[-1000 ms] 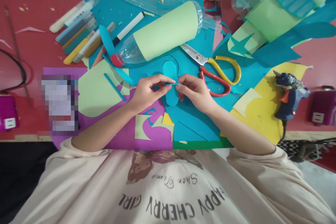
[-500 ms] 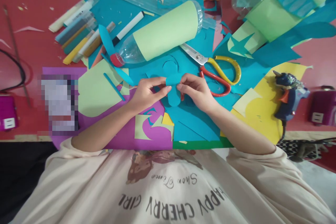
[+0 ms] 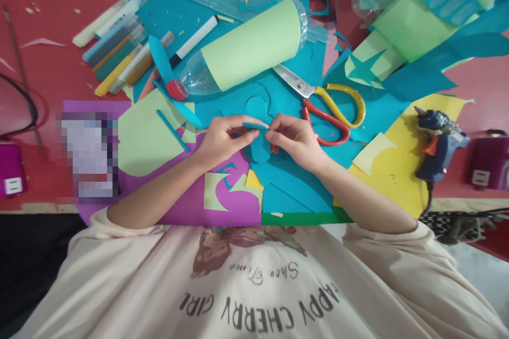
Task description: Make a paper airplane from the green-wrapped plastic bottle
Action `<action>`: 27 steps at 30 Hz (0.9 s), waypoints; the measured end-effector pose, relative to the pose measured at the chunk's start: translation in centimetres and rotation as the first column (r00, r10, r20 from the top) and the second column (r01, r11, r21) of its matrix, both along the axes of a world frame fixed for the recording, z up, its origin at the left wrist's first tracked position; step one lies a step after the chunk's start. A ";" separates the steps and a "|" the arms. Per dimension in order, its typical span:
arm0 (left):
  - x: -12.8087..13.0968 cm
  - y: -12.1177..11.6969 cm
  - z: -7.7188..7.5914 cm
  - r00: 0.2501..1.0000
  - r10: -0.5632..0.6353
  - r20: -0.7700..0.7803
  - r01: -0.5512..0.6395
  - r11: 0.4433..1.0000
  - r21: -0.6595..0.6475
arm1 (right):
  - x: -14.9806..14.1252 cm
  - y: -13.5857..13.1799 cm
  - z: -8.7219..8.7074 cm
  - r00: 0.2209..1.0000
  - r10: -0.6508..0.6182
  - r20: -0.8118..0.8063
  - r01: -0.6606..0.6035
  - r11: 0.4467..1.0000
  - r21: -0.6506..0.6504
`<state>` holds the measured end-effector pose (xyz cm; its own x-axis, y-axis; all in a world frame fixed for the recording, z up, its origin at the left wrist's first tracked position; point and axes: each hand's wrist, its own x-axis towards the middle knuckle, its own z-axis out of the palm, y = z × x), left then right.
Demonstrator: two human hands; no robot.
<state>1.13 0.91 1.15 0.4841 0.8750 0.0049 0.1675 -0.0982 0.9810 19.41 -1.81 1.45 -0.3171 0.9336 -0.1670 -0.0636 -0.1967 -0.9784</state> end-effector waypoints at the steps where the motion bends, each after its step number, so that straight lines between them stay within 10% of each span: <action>1: -0.1 0.0 0.0 1.000 -0.011 -0.004 0.011 1.000 0.020 | 0.0 0.0 0.0 1.000 -0.009 -0.008 0.009 1.000 0.002; 27: -0.3 0.0 0.0 0.996 -0.028 -0.080 0.053 0.941 0.334 | 0.0 0.3 0.3 0.998 -0.031 -0.061 0.027 0.998 -0.062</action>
<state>0.80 0.87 1.11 0.5293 0.8081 0.2583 0.2263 -0.4279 0.8750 19.45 -1.54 1.75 -0.3016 0.9311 -0.2053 -0.1305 -0.2536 -0.9585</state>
